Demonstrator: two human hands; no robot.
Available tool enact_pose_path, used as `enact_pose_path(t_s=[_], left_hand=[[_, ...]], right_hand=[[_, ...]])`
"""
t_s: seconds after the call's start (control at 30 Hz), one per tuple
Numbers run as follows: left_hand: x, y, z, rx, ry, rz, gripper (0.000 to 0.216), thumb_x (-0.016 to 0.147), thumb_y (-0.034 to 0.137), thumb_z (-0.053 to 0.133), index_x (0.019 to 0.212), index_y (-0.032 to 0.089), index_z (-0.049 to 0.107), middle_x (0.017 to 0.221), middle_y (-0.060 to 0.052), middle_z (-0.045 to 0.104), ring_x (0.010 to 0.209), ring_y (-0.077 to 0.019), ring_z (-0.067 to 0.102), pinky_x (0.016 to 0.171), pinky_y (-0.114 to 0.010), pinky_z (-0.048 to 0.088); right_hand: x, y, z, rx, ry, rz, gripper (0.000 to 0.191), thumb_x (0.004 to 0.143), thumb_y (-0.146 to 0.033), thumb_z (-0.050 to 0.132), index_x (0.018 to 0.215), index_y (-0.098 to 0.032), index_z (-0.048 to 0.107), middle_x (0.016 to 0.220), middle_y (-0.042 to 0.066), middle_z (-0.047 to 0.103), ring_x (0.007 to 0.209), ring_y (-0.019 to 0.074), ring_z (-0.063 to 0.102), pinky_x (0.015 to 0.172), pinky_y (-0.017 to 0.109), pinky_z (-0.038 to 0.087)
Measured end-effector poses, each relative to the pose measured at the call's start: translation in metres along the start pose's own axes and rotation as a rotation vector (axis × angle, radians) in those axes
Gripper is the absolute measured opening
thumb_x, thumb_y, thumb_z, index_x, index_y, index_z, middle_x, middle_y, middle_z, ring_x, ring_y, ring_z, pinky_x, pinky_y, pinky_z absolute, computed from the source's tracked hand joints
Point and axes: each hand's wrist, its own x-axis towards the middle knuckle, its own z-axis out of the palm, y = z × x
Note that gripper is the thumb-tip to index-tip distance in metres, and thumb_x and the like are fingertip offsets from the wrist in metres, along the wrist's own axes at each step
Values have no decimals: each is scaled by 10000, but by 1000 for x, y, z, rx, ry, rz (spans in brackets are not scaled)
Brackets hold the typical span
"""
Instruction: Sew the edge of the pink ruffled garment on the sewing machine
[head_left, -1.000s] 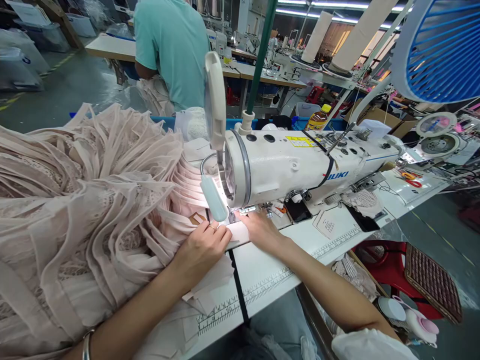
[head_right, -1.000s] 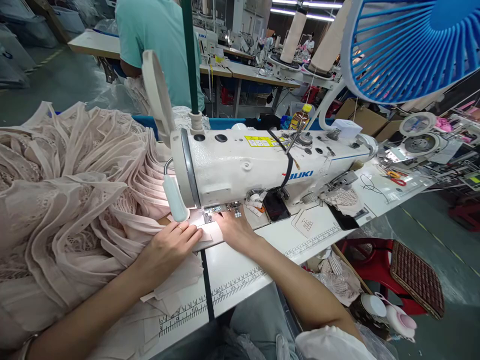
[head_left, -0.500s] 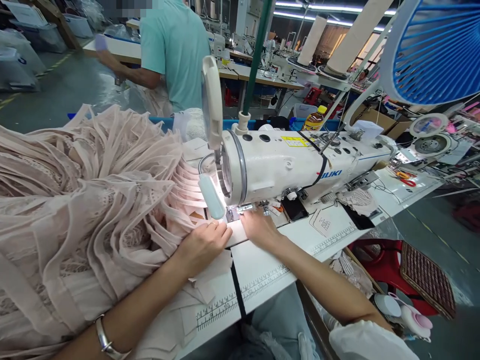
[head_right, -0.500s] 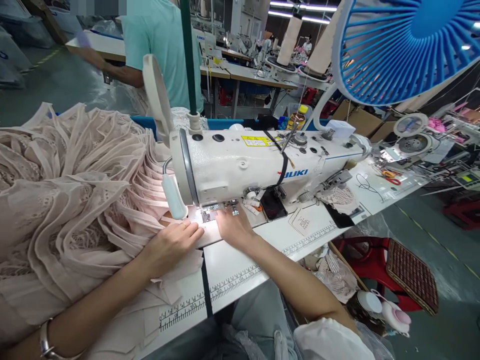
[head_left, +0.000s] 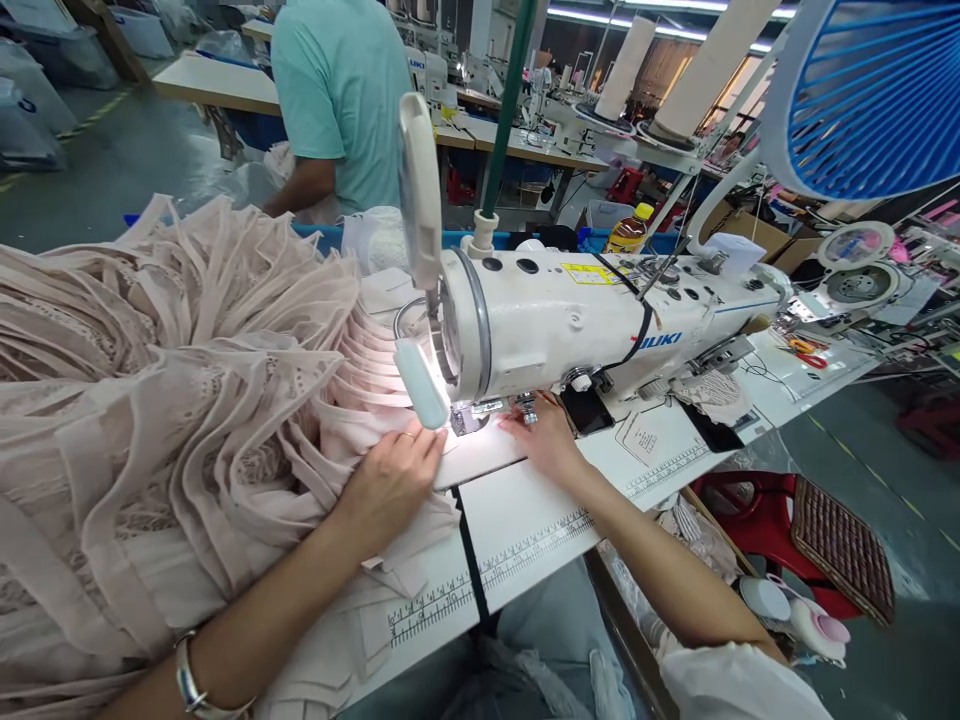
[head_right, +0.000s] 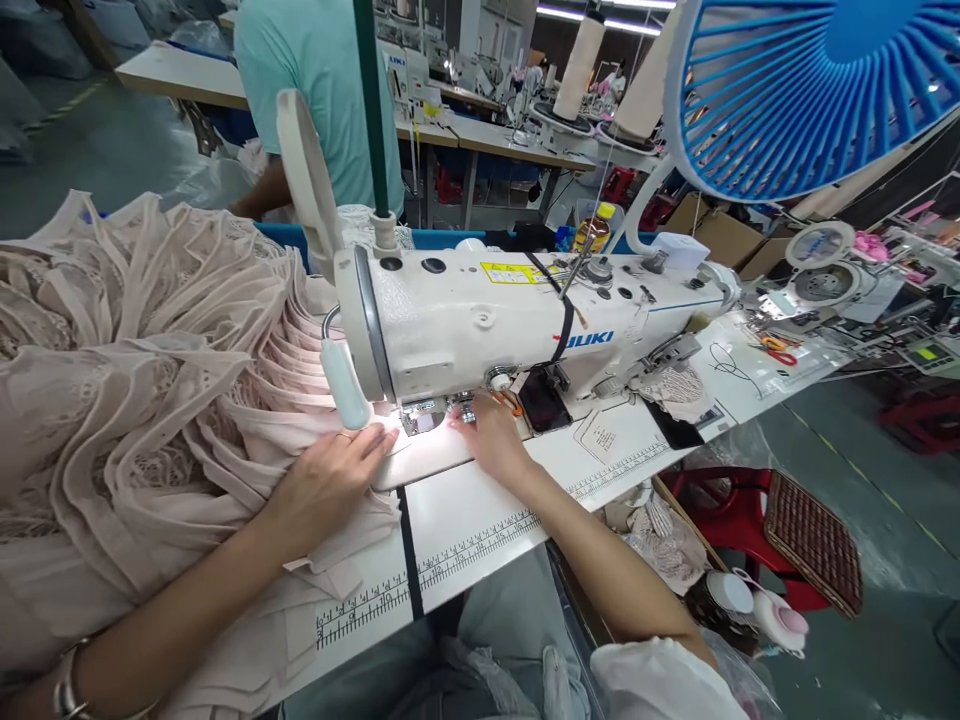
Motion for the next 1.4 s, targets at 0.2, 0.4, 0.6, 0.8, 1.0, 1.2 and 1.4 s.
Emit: enact_pose_path(t_s=[0.2,0.4,0.6,0.8,1.0,1.2,1.4], left_hand=[[-8,50,10,65,141,250,381,913,55,409,1237,60,609,1239,-204,660,1095,-313,649,751,-388,524],[-4,42,0,90,48,106,369,885,3,432,1202,12,622,1177,-239,675,1031,-307,663,657,-352,508],[1,23,3,47,8,73,379,887,0,416,1198,13,633,1257,-231,643,1159,-296,616,970,-408,486],[-4,27,10,73,45,84,436,872,-11,401,1263,-23,595,1302,-224,629,1226,-291,599,1037,-372,485],[-1,28,3,24,-2,67,446,868,-30,381,1266,-29,585,1296,-231,630,1217,-285,607,1046,-386,493],[-1,20,9,-212,103,-167,408,888,11,389,1241,8,594,1264,-203,658,1193,-261,628,1006,-367,533],[-5,23,16,-432,207,-13,445,908,14,330,1272,91,573,1300,-116,658,1222,-164,606,1039,-299,501]], right_hand=[[-15,-10,16,36,-56,-144,195,982,-178,439,1009,-180,632,896,58,690,787,195,618,754,300,464],[-22,-6,13,-69,-109,-389,224,1005,-195,393,1029,-178,615,1062,100,657,1000,210,598,824,308,474],[-15,-14,20,-181,-76,-218,164,989,-260,499,963,-150,618,973,103,675,817,206,623,696,303,468],[-12,-24,15,-225,-142,-241,266,998,-138,380,1002,-148,645,980,109,671,883,208,625,759,302,477],[6,-43,-6,-366,-385,-63,252,937,-104,410,1045,-204,614,948,85,684,830,221,640,649,296,436],[14,-56,2,-275,-482,14,236,994,-242,350,1074,-192,567,928,89,720,829,237,669,672,303,410],[0,-56,10,-246,-409,76,214,952,-301,432,1060,-154,543,871,110,731,804,268,681,617,305,346]])
